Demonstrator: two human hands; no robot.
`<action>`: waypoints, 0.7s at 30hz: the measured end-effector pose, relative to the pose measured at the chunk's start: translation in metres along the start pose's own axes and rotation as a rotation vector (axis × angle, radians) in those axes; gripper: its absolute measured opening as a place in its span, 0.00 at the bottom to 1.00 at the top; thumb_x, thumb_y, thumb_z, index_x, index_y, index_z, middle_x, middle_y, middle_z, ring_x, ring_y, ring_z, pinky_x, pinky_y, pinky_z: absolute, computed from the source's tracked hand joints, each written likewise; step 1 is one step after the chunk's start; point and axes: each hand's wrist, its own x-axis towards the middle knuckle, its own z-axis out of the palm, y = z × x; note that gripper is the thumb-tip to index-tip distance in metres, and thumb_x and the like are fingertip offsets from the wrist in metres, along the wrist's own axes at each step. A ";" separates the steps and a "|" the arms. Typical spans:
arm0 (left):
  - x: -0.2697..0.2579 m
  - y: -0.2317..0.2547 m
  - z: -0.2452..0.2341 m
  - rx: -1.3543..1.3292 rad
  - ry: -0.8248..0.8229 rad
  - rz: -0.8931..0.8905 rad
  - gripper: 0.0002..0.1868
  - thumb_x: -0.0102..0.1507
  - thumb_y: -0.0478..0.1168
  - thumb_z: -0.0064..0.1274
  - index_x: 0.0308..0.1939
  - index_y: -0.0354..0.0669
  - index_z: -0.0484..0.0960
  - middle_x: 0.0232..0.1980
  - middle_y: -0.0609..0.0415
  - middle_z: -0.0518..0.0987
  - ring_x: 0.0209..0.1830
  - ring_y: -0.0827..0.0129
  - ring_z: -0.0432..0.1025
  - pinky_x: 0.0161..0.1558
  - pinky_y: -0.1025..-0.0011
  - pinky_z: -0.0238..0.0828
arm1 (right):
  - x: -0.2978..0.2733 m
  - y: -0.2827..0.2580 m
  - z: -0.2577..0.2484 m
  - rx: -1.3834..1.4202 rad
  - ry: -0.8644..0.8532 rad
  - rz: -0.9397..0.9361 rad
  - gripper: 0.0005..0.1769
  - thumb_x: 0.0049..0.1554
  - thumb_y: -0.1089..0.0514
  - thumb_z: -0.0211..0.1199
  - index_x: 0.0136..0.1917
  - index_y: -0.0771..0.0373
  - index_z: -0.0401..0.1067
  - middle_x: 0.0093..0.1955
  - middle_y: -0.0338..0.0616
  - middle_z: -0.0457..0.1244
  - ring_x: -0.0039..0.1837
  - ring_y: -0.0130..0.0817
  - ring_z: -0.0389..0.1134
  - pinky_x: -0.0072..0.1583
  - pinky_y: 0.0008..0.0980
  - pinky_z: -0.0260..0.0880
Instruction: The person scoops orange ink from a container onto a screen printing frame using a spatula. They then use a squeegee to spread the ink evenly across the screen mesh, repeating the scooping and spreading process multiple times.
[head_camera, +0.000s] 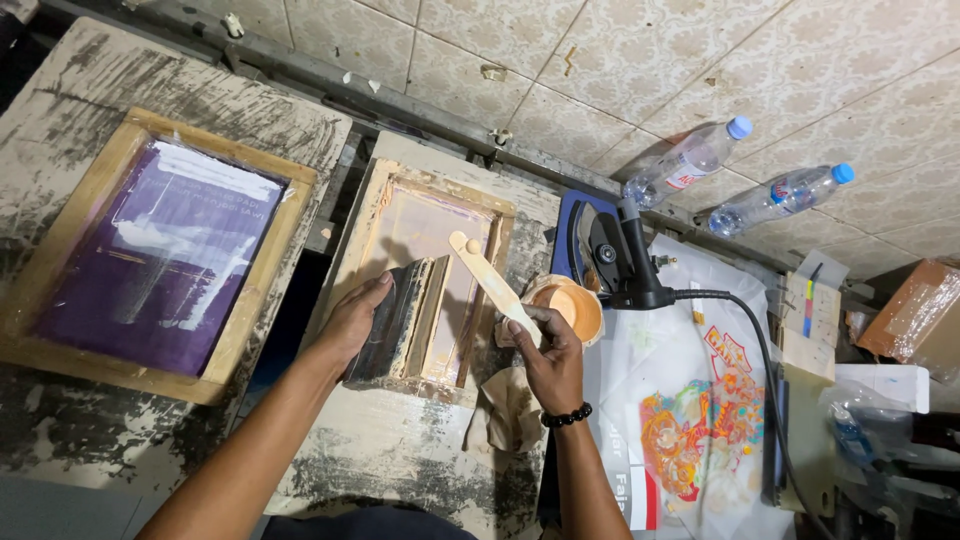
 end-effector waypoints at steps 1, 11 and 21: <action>-0.003 0.004 0.001 0.001 0.001 -0.002 0.15 0.71 0.51 0.55 0.40 0.44 0.85 0.36 0.57 0.78 0.43 0.67 0.74 0.54 0.64 0.71 | 0.001 0.004 -0.001 0.001 -0.001 0.002 0.14 0.56 0.63 0.72 0.53 0.72 0.75 0.43 0.54 0.72 0.55 0.29 0.65 0.61 0.41 0.69; -0.004 -0.001 0.006 0.121 -0.029 -0.075 0.30 0.73 0.53 0.48 0.71 0.36 0.72 0.76 0.34 0.63 0.81 0.37 0.45 0.78 0.40 0.38 | -0.008 0.014 0.002 0.059 -0.058 0.011 0.12 0.53 0.67 0.74 0.50 0.74 0.77 0.51 0.59 0.74 0.63 0.37 0.68 0.63 0.45 0.70; 0.024 -0.008 -0.004 -0.083 0.143 -0.331 0.27 0.63 0.49 0.54 0.66 0.49 0.78 0.73 0.48 0.75 0.74 0.55 0.69 0.74 0.60 0.63 | -0.060 0.012 -0.016 0.065 -0.305 0.055 0.14 0.55 0.55 0.71 0.55 0.57 0.79 0.50 0.42 0.73 0.54 0.36 0.73 0.50 0.32 0.78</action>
